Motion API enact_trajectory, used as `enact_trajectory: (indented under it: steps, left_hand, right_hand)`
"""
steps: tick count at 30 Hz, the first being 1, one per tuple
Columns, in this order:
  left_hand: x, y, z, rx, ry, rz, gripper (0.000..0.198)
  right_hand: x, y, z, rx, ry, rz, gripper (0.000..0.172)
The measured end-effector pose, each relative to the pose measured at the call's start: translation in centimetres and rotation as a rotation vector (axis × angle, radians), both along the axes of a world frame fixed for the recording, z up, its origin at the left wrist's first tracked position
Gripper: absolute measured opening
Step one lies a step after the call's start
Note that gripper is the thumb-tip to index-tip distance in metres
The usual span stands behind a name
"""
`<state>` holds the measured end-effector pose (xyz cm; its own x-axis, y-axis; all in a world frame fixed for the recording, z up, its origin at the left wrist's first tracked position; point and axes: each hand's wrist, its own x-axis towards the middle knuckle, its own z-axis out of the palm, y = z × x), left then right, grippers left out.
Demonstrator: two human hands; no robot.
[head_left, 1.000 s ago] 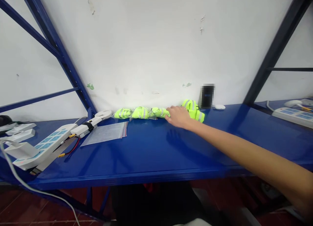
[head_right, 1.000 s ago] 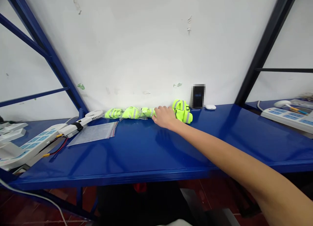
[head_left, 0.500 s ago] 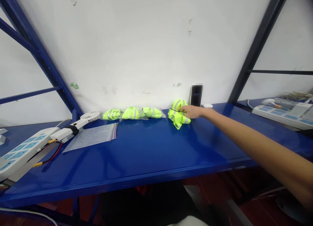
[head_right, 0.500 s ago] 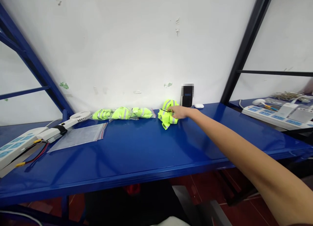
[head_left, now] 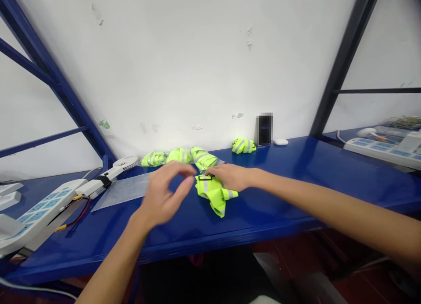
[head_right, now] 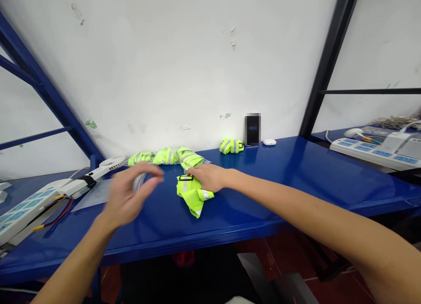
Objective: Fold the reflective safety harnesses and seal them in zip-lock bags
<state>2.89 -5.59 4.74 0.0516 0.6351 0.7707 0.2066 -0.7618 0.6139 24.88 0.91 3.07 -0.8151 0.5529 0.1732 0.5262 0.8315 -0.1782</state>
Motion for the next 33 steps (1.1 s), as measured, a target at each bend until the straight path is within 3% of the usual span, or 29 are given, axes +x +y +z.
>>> enact_trajectory:
  steps: [4,7,10,13,16,18,20,24,27,33]
  left_hand:
    - [-0.8,4.4,-1.5,-0.128,0.579,-0.112,0.012]
    - [-1.3,6.5,-3.6,-0.164,0.545,-0.037,0.028]
    - [-1.7,6.8,-5.3,-0.196,0.471,-0.018,0.056]
    - [-1.8,6.5,-5.9,-0.227,0.441,-0.01,0.073]
    - [-1.8,6.7,-6.1,-0.279,0.403,-0.008,0.072]
    - [-1.9,7.1,-6.1,-0.323,0.365,-0.04,0.073]
    - [-2.1,7.4,-6.2,-0.36,0.32,-0.064,0.071]
    - [-2.5,8.2,-6.4,-0.411,0.176,-0.034,0.06]
    - [-2.8,8.7,-6.7,-0.436,0.043,-0.017,0.053]
    - [-3.2,8.8,-6.8,-0.517,-0.105,-0.047,0.046]
  right_hand:
    - [-1.7,1.3,-2.3,0.02,0.158,0.082,0.044]
    - [-2.4,2.6,-4.0,0.008,0.429,-0.023,0.041]
    - [-2.3,3.5,-5.1,-0.015,0.663,-0.218,0.038]
    - [-1.9,4.2,-5.1,-0.172,0.737,-0.347,0.038]
    - [-1.4,4.5,-4.7,-0.366,0.795,-0.322,0.052]
    - [-1.1,4.6,-4.4,-0.436,0.771,-0.275,0.06]
    - [-0.8,4.8,-4.4,-0.403,0.673,-0.261,0.061]
    - [-0.5,6.2,-4.6,-0.203,0.406,-0.408,0.06]
    - [-1.0,8.0,-4.5,-0.145,0.272,-0.52,0.065]
    - [-2.3,11.9,-3.4,-0.043,0.041,-0.584,0.068]
